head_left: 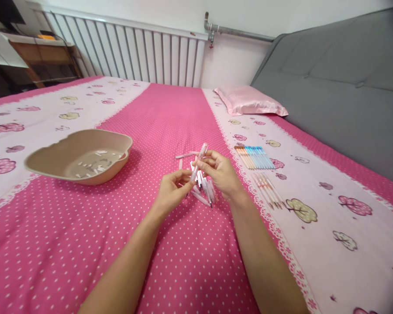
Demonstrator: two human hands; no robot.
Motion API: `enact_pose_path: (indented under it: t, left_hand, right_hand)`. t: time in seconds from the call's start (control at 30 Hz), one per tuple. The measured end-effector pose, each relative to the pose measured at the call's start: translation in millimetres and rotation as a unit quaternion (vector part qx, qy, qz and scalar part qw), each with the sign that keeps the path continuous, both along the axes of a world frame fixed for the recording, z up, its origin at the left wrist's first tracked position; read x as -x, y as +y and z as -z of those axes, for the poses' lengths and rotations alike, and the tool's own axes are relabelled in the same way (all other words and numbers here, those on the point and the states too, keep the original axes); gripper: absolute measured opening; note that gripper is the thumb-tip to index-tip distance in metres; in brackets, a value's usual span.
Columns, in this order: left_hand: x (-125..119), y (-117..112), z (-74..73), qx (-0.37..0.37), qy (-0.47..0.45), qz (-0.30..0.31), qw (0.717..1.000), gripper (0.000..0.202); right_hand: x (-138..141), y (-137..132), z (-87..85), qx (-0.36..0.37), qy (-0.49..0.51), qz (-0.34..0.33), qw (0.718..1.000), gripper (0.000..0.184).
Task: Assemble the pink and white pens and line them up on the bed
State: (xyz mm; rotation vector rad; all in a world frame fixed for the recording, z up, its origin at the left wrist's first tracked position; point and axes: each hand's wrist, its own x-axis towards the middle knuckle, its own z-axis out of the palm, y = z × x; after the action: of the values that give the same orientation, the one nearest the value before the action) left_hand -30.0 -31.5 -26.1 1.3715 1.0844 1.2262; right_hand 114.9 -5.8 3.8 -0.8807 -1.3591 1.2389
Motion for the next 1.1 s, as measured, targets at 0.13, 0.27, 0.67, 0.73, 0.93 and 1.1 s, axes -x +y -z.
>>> enact_pose_path:
  t: [0.13, 0.27, 0.67, 0.73, 0.93, 1.1]
  left_hand:
    - [-0.1, -0.3, -0.3, -0.004, 0.001, 0.005, 1.0, 0.027]
    - [-0.1, 0.2, 0.4, -0.007, 0.007, 0.005, 1.0, 0.028]
    - [0.0, -0.7, -1.5, 0.029, 0.037, 0.0, 0.999, 0.032]
    - [0.0, -0.8, -2.1, 0.05, 0.016, -0.008, 0.999, 0.031]
    - [2.0, -1.3, -5.1, 0.13, -0.049, -0.079, 0.987, 0.028]
    - [4.2, 0.3, -5.3, 0.165, -0.111, -0.121, 0.973, 0.02]
  right_hand:
    - [-0.6, 0.5, 1.5, -0.001, -0.002, -0.002, 1.0, 0.024]
    - [-0.5, 1.2, 2.6, -0.001, -0.009, -0.001, 1.0, 0.024]
    - [-6.9, 1.8, -7.9, -0.028, 0.08, 0.15, 0.985, 0.018]
    - [-9.7, 3.1, -8.2, -0.016, 0.095, 0.19, 0.977, 0.017]
    - [-11.6, 3.9, -2.5, 0.1, 0.059, 0.114, 0.987, 0.008]
    - [-4.4, -1.4, -0.4, 0.16, -0.078, -0.014, 0.984, 0.009]
